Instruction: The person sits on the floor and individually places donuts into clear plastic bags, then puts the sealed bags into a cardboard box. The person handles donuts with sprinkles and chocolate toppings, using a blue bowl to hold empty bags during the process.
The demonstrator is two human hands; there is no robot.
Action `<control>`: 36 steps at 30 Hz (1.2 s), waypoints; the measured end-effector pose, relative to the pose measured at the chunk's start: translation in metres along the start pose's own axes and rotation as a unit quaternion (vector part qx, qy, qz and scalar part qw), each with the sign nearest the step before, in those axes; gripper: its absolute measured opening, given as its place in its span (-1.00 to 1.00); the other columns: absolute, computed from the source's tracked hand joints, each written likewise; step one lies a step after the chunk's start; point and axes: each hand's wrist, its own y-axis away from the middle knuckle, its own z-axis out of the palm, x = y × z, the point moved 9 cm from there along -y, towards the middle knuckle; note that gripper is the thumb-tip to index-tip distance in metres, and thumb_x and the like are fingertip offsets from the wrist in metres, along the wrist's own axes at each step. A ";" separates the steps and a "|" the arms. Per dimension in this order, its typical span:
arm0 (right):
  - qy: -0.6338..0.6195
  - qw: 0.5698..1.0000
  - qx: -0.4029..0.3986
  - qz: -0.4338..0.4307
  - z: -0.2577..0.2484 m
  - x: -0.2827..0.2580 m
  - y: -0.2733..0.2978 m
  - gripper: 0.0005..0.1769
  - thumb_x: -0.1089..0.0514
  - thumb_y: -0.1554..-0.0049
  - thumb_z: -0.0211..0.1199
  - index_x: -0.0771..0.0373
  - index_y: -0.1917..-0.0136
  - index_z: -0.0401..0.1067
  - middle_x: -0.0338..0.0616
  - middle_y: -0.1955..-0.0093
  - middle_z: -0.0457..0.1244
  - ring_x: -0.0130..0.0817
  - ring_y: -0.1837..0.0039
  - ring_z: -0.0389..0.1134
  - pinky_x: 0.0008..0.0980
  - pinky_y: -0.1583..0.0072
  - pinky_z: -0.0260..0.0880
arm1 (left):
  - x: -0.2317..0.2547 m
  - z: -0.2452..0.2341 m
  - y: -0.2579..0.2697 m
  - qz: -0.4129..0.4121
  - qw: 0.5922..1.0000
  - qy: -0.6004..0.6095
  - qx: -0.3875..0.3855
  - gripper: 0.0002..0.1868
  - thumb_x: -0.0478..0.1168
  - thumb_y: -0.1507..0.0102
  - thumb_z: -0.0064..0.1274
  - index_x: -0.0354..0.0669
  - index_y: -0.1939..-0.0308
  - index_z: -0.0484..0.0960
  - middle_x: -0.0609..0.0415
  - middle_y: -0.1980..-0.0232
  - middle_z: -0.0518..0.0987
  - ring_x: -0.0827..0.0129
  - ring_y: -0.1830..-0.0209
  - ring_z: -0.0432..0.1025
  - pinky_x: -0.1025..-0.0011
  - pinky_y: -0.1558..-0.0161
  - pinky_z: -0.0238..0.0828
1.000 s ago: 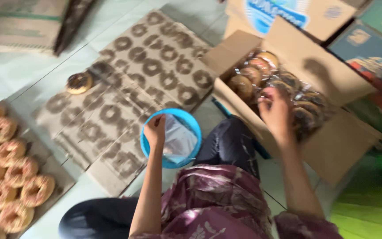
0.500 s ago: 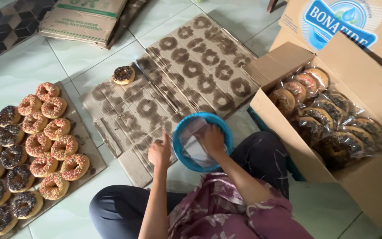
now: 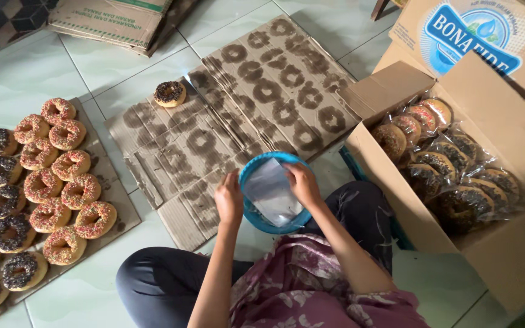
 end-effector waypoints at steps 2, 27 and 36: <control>-0.042 0.998 -0.008 0.049 -0.009 -0.004 -0.004 -0.67 0.28 -0.12 0.32 0.32 -0.17 0.45 0.01 0.09 0.35 -0.01 0.01 0.40 -0.13 -0.04 0.38 | 0.011 0.014 0.004 -0.070 0.993 0.049 -0.076 -0.83 -0.23 -0.39 0.13 -0.14 -0.04 0.71 -0.12 0.01 0.66 0.05 0.10 0.60 0.16 0.06 0.56; -0.138 0.978 -0.149 0.049 -0.063 -0.076 -0.023 -0.87 0.33 -0.04 0.32 0.35 0.09 0.53 -0.16 0.33 0.33 -0.48 0.24 0.33 -0.41 0.13 0.35 | 0.147 -0.011 -0.013 0.169 0.971 0.156 -0.069 -0.92 -0.35 -0.20 0.17 -0.26 0.24 0.64 -0.17 0.16 0.61 -0.04 0.22 0.51 0.19 0.20 0.44; -0.512 0.830 -0.190 0.109 -0.038 -0.037 -0.008 -0.88 0.19 -0.17 0.23 0.28 0.16 0.46 -0.20 0.09 0.34 -0.44 -0.03 0.35 -0.38 -0.15 0.38 | 0.109 0.031 -0.015 -0.038 0.928 0.317 -0.193 -0.87 -0.29 -0.41 0.04 -0.29 0.20 0.59 0.11 0.38 0.44 0.51 0.40 0.27 0.46 0.33 0.25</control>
